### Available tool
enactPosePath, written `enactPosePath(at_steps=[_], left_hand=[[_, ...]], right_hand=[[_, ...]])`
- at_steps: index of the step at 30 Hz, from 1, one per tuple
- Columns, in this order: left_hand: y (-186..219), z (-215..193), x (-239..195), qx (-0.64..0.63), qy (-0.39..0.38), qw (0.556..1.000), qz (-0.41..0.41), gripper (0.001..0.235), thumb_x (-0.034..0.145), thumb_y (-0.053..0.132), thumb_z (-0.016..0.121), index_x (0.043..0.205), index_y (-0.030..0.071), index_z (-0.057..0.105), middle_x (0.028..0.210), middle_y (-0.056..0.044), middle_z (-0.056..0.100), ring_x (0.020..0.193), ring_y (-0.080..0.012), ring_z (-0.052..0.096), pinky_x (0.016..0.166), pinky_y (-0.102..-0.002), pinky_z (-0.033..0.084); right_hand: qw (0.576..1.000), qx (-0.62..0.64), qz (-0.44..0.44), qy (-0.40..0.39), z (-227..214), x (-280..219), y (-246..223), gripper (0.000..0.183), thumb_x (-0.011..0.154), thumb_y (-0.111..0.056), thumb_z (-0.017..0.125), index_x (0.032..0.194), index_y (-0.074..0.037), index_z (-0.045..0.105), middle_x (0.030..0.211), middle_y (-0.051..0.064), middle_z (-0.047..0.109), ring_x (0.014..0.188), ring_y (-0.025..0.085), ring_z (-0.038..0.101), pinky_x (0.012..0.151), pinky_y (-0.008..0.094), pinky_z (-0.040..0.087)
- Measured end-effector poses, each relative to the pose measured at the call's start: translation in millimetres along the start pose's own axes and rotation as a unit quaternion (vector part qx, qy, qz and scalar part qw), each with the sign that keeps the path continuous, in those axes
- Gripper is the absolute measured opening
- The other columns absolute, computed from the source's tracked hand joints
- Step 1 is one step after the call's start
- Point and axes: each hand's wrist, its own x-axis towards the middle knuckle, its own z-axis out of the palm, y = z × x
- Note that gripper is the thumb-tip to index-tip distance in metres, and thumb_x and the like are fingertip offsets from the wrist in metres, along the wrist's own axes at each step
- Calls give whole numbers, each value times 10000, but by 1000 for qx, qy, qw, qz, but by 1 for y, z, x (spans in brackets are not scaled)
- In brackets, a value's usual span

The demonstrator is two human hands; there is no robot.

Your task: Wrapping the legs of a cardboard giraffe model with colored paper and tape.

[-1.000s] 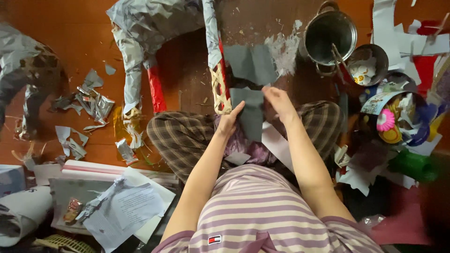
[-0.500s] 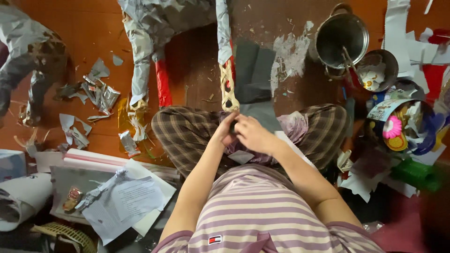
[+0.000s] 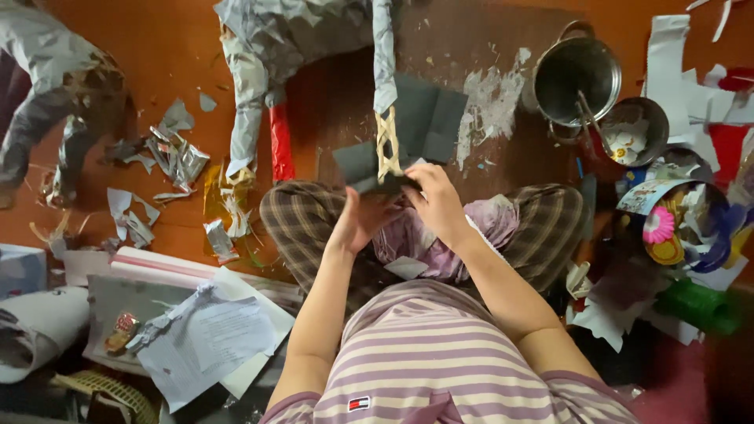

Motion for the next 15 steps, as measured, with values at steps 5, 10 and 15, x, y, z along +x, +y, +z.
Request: enactPosePath(at_steps=[5,10,15], left_hand=[[-20,-12,20,180,50,977,100,518,969,290,682,1380,12,534,1307,-112,639,1107,-235,679,986,-424,573],[-20,4,40,203,136,959,146,332,969,136,684,1261,-15,637,1153,-106,710,980,-210,707,860,-378,617],[-12,12,57,195,150,947,208,395,931,84,738,1294,-9,611,1179,-94,693,1002,-202,687,848,-350,592]], right_hand=[[991,29,133,-17,8,18,2,134,959,-131,722,1042,-36,677,921,174,679,837,343,683,736,397,530],[993,34,115,11,10,28,7,146,930,-152,728,1011,-40,682,864,197,685,765,364,687,671,411,528],[981,44,188,-12,9,32,9,194,908,-177,740,1056,-62,690,890,210,723,864,406,710,689,422,547]])
